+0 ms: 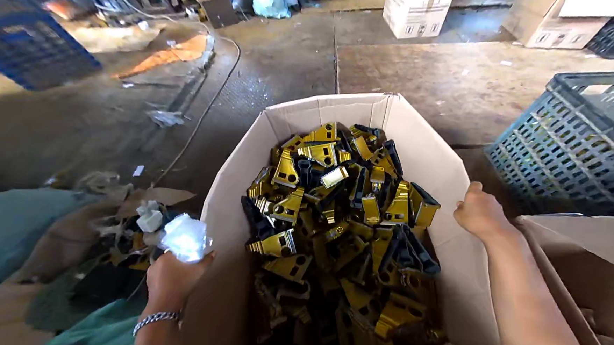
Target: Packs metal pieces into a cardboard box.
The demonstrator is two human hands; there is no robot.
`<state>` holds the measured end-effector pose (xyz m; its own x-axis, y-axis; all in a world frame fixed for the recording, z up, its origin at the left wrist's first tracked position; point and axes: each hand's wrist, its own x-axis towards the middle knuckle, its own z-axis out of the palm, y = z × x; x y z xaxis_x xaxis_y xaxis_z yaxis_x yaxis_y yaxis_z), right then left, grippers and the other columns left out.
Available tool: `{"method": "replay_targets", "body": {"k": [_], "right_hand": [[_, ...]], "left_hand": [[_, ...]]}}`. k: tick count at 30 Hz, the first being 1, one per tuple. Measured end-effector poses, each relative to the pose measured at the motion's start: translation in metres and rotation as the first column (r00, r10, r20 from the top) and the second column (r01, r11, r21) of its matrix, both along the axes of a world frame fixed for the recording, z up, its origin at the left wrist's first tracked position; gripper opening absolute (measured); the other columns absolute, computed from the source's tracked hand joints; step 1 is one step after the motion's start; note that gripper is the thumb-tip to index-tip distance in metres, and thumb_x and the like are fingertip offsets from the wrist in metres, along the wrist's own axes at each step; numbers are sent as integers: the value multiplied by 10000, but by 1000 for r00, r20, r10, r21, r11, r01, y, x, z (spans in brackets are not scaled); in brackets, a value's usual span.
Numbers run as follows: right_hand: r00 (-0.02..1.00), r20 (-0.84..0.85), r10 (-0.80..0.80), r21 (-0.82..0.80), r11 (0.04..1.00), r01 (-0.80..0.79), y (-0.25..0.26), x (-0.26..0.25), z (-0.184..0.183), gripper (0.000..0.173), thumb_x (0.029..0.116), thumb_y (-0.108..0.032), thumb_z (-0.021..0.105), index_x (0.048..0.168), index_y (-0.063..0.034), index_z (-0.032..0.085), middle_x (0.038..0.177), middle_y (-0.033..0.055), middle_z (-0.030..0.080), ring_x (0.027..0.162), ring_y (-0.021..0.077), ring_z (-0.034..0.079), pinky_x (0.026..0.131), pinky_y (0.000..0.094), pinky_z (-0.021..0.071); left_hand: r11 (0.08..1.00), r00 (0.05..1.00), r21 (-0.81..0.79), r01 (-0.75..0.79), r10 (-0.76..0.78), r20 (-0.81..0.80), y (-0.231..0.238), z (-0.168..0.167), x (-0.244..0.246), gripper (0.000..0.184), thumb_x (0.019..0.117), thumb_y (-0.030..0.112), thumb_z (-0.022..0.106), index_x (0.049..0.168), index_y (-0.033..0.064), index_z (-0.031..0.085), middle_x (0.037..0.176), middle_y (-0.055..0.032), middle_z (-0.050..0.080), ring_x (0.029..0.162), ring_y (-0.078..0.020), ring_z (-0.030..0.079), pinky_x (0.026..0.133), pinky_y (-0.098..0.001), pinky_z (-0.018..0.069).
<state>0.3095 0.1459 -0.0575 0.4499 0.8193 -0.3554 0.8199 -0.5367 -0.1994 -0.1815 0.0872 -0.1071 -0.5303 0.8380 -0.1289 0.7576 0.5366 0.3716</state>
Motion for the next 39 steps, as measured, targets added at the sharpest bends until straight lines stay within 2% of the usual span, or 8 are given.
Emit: {"method": "replay_targets", "body": {"k": [6, 15, 18, 22, 27, 31, 36, 39], "right_hand": [[997, 42, 67, 97, 993, -71, 96, 18, -8, 607, 977, -65, 636, 1452, 148, 324, 1273, 393, 566, 1232, 531, 562, 1004, 644, 439], [984, 127, 122, 198, 969, -146, 254, 33, -26, 661, 924, -60, 704, 1433, 170, 351, 1286, 436, 533, 1234, 592, 529, 974, 722, 422], [981, 157, 112, 150, 979, -136, 280, 20, -17, 681, 953, -109, 699, 1455, 156, 323, 1332, 416, 517, 1276, 557, 518, 1014, 684, 418], [984, 131, 119, 167, 976, -140, 304, 29, -23, 601, 969, -228, 707, 1362, 162, 474, 1347, 407, 516, 1307, 545, 490, 1031, 699, 385], [991, 9, 132, 269, 954, -129, 267, 22, -14, 519, 997, -229, 678, 1418, 33, 526, 1337, 378, 548, 1292, 557, 493, 1026, 727, 365], [979, 25, 204, 367, 909, -199, 220, 6, -3, 398, 998, -179, 662, 1325, 32, 582, 1165, 356, 634, 1122, 554, 604, 911, 718, 461], [978, 53, 204, 455, 866, -205, 129, 9, 13, 382, 1027, -203, 625, 1313, 50, 600, 1118, 345, 664, 1104, 536, 628, 945, 682, 450], [975, 118, 188, 681, 700, -217, 42, 10, -5, 340, 1012, -209, 626, 1136, 108, 641, 938, 345, 675, 876, 540, 675, 757, 690, 496]], "left_hand": [[999, 1000, 42, -15, 15, 18, 75, -8, -2, 669, 825, 219, 856, 1280, -167, 553, 1277, -396, 573, 1266, -525, 533, 1073, -648, 377], [983, 994, 183, -30, 49, -100, 204, -23, -5, 628, 818, 333, 855, 1194, -95, 592, 1144, -377, 624, 1098, -586, 594, 888, -757, 447], [996, 996, 74, -41, 46, -71, 233, -2, 7, 615, 845, 259, 848, 1207, -152, 569, 1194, -417, 593, 1175, -593, 561, 962, -743, 417], [996, 996, -85, -15, 8, -83, 273, 8, 3, 597, 807, 227, 864, 1155, -169, 584, 1182, -418, 589, 1171, -578, 563, 952, -736, 429], [1000, 998, -3, 23, -23, -56, 267, 5, 20, 599, 877, 244, 818, 1225, -167, 555, 1200, -434, 577, 1179, -608, 548, 959, -753, 414], [980, 989, 153, 128, -114, -96, 234, -7, 17, 549, 856, 213, 823, 1221, -117, 577, 1084, -387, 639, 1046, -584, 621, 866, -755, 463], [955, 996, 287, 70, -54, -65, 137, 9, 29, 655, 865, 210, 791, 1317, -177, 517, 1216, -430, 588, 1186, -598, 562, 990, -728, 407], [855, 1000, 519, 25, -18, -19, 62, 6, 49, 668, 835, 174, 780, 1290, -230, 505, 1180, -443, 598, 1139, -588, 594, 980, -694, 431]]}}
